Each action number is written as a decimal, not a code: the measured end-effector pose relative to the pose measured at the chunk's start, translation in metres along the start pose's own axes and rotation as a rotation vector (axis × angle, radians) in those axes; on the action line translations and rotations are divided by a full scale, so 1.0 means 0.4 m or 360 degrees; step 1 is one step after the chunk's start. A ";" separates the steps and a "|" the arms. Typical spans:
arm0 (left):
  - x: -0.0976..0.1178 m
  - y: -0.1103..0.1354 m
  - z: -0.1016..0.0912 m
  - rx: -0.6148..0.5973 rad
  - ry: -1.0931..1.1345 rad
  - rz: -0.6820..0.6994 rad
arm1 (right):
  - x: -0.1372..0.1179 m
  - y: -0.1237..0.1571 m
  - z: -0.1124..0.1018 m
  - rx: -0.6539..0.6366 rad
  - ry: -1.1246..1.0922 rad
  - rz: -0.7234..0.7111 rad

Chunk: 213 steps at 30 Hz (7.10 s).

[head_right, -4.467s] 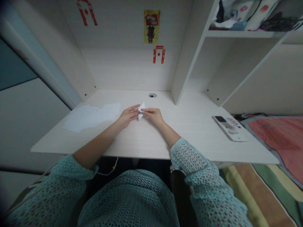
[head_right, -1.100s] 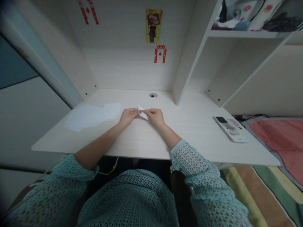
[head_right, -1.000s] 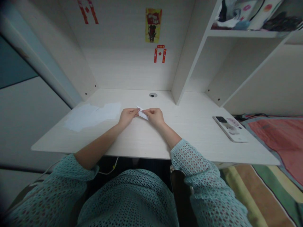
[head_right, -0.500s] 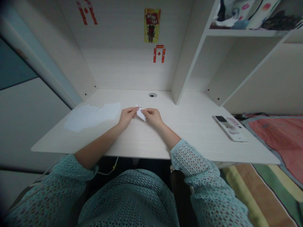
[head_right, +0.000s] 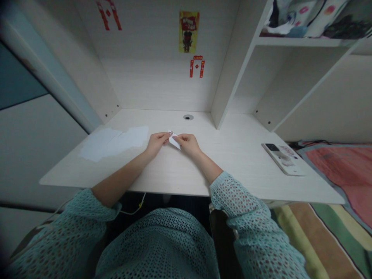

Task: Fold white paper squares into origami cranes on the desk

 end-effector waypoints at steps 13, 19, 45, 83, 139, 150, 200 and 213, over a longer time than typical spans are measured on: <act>-0.004 -0.005 -0.006 0.0060 0.0031 -0.0013 | 0.033 -0.020 -0.013 0.0018 0.0126 0.0020; -0.001 -0.009 -0.004 0.0067 0.0063 -0.0012 | 0.021 -0.012 0.000 -0.0043 0.0086 0.0012; -0.032 -0.002 0.006 -0.0059 0.0261 -0.0253 | 0.007 0.002 0.013 -0.0059 0.0200 -0.0026; -0.042 -0.026 -0.108 0.0379 0.0468 -0.0310 | 0.022 0.020 0.033 -0.0161 0.0113 0.0153; -0.028 0.008 0.014 0.0124 0.0420 -0.0060 | 0.038 -0.011 0.047 -0.0027 -0.0239 0.0086; -0.033 0.005 -0.009 0.0274 0.0364 -0.0043 | 0.050 -0.009 0.045 0.0010 -0.0164 0.0118; -0.025 -0.013 -0.016 0.0097 -0.0049 0.0110 | 0.034 -0.025 -0.052 0.0318 -0.0168 -0.0208; 0.006 -0.007 -0.007 -0.0017 -0.0226 0.0235 | -0.021 0.002 0.029 -0.0091 -0.0007 -0.0420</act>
Point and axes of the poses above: each hand's wrist, its own y-axis away from the middle knuckle, its own z-axis out of the palm, x = y × z, the point moved 10 cm from there along -y, towards the middle knuckle, and after that the axes turned 7 degrees about z, right-handed, at the moved point
